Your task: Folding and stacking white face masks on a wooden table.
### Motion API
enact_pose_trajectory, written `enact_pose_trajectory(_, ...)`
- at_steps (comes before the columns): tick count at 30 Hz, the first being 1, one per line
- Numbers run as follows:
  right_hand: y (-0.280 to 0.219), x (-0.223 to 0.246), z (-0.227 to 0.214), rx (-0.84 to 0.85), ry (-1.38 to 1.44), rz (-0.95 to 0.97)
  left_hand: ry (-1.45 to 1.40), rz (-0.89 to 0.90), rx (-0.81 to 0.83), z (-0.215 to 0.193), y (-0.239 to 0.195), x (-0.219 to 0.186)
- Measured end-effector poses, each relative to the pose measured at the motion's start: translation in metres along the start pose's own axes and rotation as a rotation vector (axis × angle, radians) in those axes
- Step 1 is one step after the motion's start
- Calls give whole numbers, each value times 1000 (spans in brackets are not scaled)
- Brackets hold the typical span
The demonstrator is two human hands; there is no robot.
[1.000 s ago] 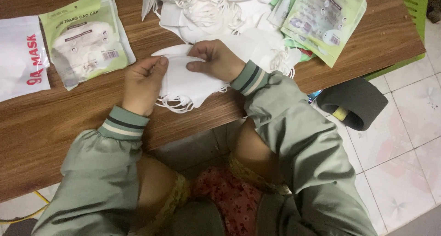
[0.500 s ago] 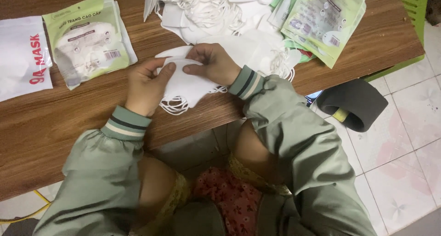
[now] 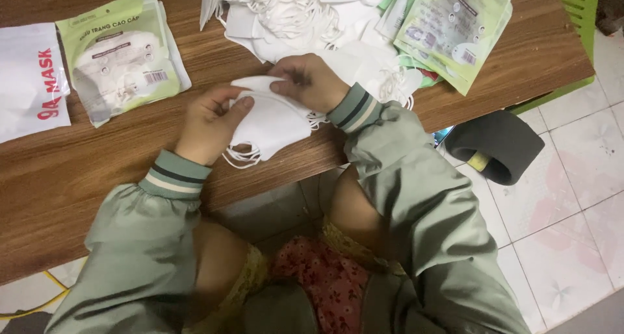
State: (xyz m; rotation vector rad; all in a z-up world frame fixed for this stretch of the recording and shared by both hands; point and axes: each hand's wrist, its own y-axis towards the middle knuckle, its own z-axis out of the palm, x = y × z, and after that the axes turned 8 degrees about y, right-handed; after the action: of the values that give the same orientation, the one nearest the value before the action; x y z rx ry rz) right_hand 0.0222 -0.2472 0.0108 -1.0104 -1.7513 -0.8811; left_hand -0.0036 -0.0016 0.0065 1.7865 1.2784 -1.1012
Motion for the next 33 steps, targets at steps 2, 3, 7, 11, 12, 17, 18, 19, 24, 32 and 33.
enact_pose_trajectory(2, 5, -5, -8, -79, -134, 6, -67, 12, -22, -3, 4, -6)
enact_pose_trajectory(3, 6, -8, -11, -158, -267, 13, -134, 22, -42, -4, 5, -8)
enact_pose_trajectory(7, 2, -29, -36, -314, -476, 33, -107, -49, -177, -9, 7, 0)
enact_pose_trajectory(11, -2, -39, -37, -427, -695, -4, -48, 34, -267, -11, 8, -5)
enact_pose_trajectory(12, -4, -33, -34, -445, -735, 32, 59, 130, -262, -10, 8, -10)
enact_pose_trajectory(17, 15, -82, -27, -576, -968, -86, 363, 430, -293, -12, 8, 14)
enact_pose_trajectory(18, 20, -88, -25, -590, -1040, -132, 436, 486, -309, -16, 7, 14)
enact_pose_trajectory(19, 19, -82, -20, -612, -1054, -108, 424, 507, -285, -16, 3, 25)
enact_pose_trajectory(24, 17, -66, -5, -561, -994, 76, 305, 100, -101, -21, -1, 36)
enact_pose_trajectory(32, 14, -63, -7, -502, -918, 94, 98, -197, -29, -19, 4, 30)
enact_pose_trajectory(33, 15, -64, -7, -504, -915, 107, 70, -148, -22, -19, 4, 34)
